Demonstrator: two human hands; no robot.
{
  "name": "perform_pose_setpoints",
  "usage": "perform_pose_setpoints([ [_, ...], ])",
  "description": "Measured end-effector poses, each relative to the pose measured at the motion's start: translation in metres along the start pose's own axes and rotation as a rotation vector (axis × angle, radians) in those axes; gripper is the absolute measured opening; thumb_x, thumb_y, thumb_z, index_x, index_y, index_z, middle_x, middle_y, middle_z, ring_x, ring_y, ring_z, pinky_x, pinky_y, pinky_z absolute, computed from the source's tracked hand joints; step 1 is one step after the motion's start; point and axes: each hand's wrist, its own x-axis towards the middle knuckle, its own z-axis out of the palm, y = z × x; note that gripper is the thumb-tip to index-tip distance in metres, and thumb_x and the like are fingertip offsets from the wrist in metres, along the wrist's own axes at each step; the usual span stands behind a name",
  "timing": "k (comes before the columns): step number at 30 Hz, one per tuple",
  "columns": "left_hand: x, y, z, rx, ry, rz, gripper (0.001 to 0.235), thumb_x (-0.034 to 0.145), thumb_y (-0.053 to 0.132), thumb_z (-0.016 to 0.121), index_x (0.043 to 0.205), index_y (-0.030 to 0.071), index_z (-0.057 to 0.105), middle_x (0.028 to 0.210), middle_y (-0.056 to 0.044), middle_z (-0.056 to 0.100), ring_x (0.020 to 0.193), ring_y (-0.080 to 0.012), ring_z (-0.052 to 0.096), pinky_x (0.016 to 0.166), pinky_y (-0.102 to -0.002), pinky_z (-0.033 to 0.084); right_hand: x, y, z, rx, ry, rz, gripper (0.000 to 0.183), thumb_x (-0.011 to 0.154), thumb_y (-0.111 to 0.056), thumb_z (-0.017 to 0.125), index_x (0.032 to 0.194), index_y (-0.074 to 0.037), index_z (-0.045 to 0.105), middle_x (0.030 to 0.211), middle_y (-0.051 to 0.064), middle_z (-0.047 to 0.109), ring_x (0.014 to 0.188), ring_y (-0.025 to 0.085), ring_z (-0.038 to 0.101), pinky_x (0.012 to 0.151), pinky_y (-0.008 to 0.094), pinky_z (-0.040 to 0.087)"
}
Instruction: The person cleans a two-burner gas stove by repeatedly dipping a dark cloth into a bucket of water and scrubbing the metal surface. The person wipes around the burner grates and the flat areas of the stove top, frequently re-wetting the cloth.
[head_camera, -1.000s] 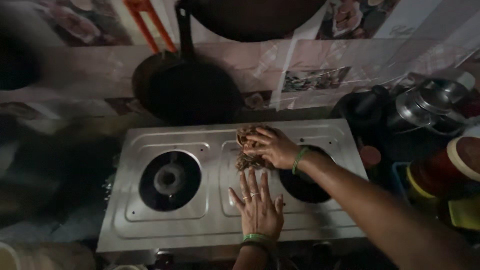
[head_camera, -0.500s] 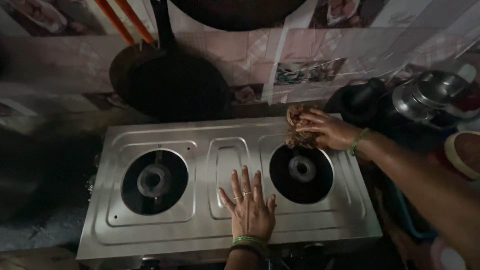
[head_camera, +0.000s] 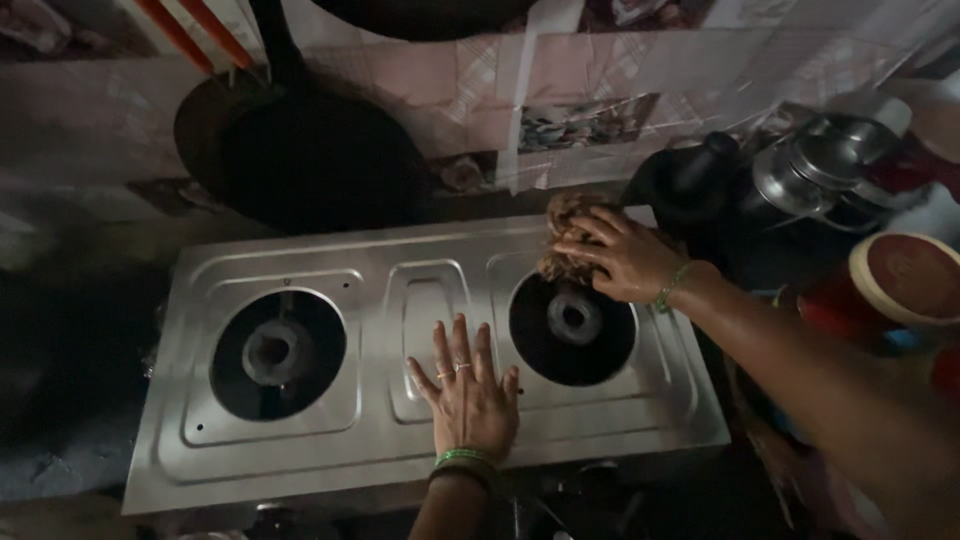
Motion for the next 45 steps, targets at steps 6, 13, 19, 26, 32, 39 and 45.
perform_pose_setpoints([
  [6,-0.001,-0.003,0.009,-0.003,0.040,0.037,0.069,0.098,0.044,0.043,0.158,0.016,0.027,0.170,-0.010,0.008,0.153,-0.0307,-0.004,0.117,-0.069,-0.005,-0.055,-0.031,0.008,-0.065,0.024,0.273,0.078,0.086,-0.030,0.068,0.157,-0.034,0.037,0.160,0.013,0.029,0.148,0.038,0.024,0.109,0.067,0.035],
  [13,-0.006,-0.010,0.012,-0.069,0.130,0.142,0.063,0.101,0.043,0.044,0.154,0.013,0.032,0.166,-0.011,0.015,0.155,-0.0338,0.001,0.118,-0.070,-0.001,-0.105,-0.101,0.013,-0.103,0.218,0.454,0.069,0.084,-0.033,0.066,0.150,-0.030,0.045,0.155,0.012,0.037,0.147,0.037,0.030,0.114,0.067,0.034],
  [19,-0.012,-0.022,0.008,-0.220,0.128,0.173,0.059,0.101,0.040,0.045,0.153,0.014,0.035,0.168,-0.012,0.016,0.157,-0.0321,0.002,0.121,-0.066,0.001,-0.126,-0.183,-0.004,-0.131,0.071,0.858,0.069,0.090,-0.047,0.061,0.153,-0.022,0.049,0.138,0.016,0.051,0.127,0.039,0.046,0.103,0.068,0.040],
  [26,-0.046,-0.115,0.004,-0.177,0.277,0.178,0.062,0.099,0.042,0.045,0.155,0.016,0.033,0.170,-0.013,0.010,0.156,-0.0331,-0.001,0.119,-0.065,-0.002,-0.111,-0.249,0.000,-0.335,0.395,0.859,0.053,0.087,-0.048,0.067,0.124,-0.010,0.068,0.114,0.022,0.063,0.111,0.039,0.058,0.084,0.058,0.050],
  [32,-0.069,-0.192,0.013,0.009,0.345,0.016,0.074,0.097,0.052,0.043,0.157,0.013,0.026,0.168,-0.016,0.011,0.156,-0.0338,0.000,0.117,-0.068,-0.002,-0.055,-0.319,-0.017,-0.108,0.483,0.799,0.042,0.084,-0.041,0.071,0.111,-0.008,0.069,0.106,0.022,0.063,0.105,0.039,0.059,0.078,0.059,0.048],
  [39,-0.075,-0.212,0.018,-0.250,0.425,0.186,0.089,0.096,0.065,0.040,0.161,0.007,0.021,0.171,-0.017,0.014,0.159,-0.0345,0.002,0.120,-0.069,-0.005,0.009,-0.398,-0.026,0.037,0.564,0.616,0.038,0.083,-0.030,0.071,0.114,-0.009,0.068,0.114,0.022,0.062,0.108,0.041,0.056,0.086,0.060,0.045],
  [45,-0.084,-0.226,-0.005,-0.579,0.394,0.206,0.084,0.098,0.056,0.046,0.162,0.007,0.020,0.171,-0.018,0.013,0.159,-0.0364,0.008,0.124,-0.060,0.011,0.038,-0.428,-0.018,0.593,0.568,0.420,0.039,0.091,-0.026,0.065,0.128,-0.014,0.063,0.132,0.012,0.064,0.127,0.031,0.057,0.103,0.047,0.048],
])
